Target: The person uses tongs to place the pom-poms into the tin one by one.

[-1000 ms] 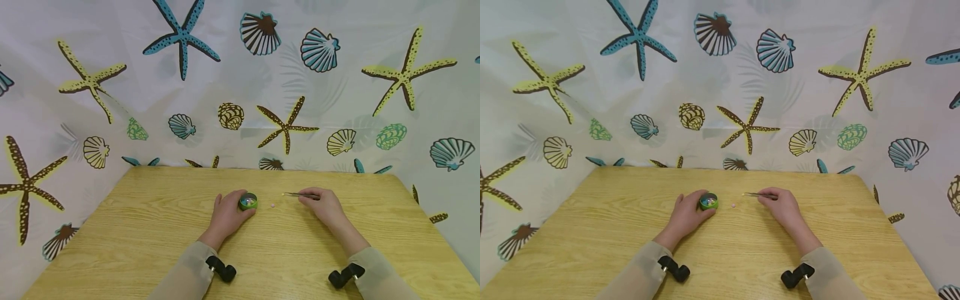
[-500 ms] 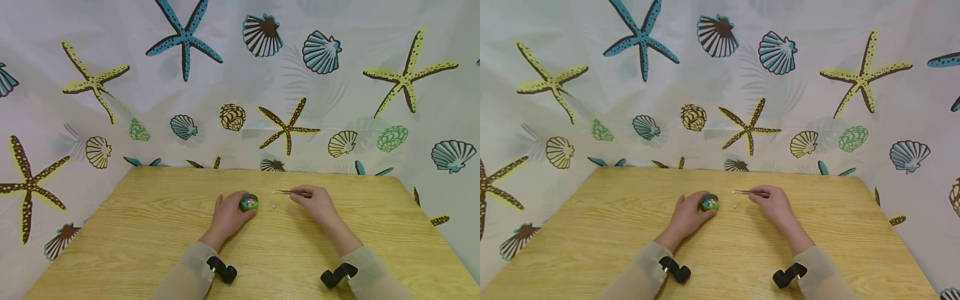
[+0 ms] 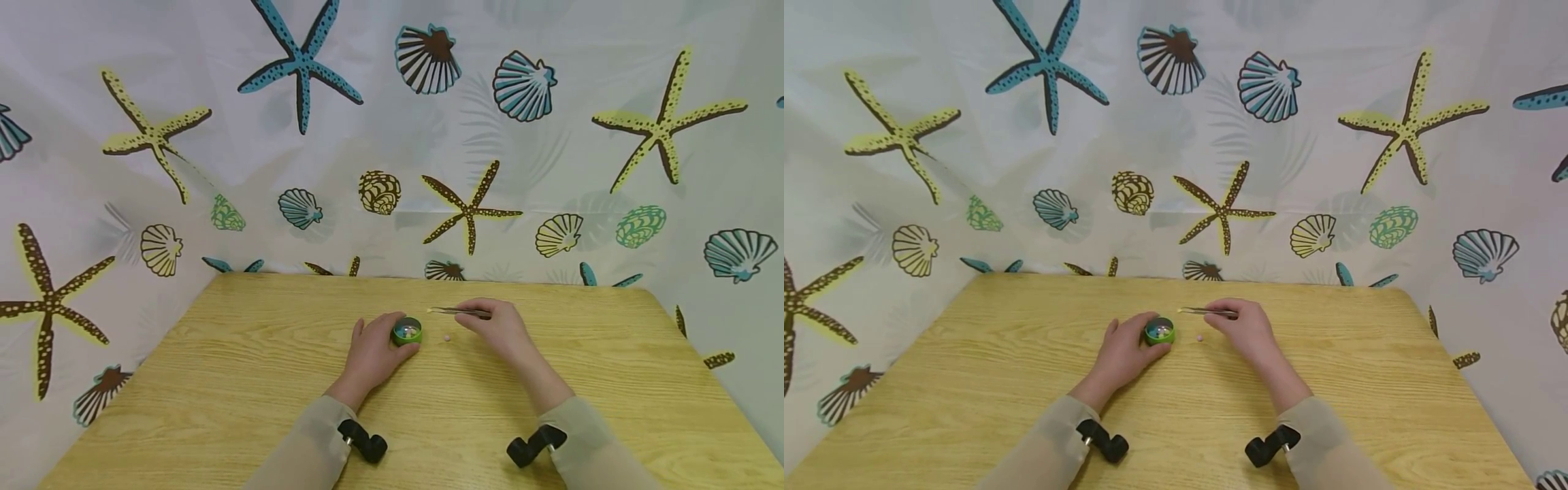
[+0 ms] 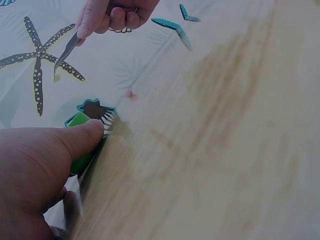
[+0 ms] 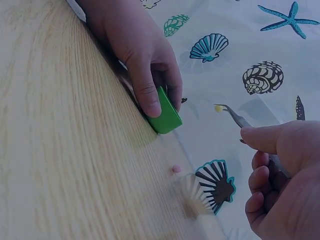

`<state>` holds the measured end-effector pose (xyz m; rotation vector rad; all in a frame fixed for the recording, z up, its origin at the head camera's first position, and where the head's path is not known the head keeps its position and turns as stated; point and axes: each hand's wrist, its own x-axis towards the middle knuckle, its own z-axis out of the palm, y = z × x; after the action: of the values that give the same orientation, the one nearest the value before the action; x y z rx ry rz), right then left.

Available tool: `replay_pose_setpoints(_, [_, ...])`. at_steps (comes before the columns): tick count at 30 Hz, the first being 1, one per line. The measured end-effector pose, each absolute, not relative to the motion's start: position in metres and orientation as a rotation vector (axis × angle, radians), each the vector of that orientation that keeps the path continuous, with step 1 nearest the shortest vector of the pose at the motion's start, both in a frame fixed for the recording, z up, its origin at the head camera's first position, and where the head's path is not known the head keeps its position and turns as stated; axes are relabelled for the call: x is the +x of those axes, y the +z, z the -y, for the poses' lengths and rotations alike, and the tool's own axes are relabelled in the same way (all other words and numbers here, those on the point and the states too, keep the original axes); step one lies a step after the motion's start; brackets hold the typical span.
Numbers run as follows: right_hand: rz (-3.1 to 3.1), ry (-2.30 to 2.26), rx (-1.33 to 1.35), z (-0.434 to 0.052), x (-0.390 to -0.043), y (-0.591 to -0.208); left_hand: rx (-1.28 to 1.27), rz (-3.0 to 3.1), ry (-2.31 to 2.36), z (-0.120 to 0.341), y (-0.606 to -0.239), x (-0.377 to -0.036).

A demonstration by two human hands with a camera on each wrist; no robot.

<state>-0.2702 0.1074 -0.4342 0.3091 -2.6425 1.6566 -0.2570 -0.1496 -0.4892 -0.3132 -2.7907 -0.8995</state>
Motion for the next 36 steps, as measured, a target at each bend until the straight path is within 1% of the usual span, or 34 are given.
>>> replay_pose_setpoints(19, [2.631,1.653,0.393,-0.084,-0.272,-0.443,-0.337,2.779,-0.892,0.151,-0.489,-0.256])
replay_pose_setpoints(36, [2.683,1.65,0.365,-0.078,-0.27,-0.448,-0.322,2.785,-0.898,0.15,-0.49,-0.258])
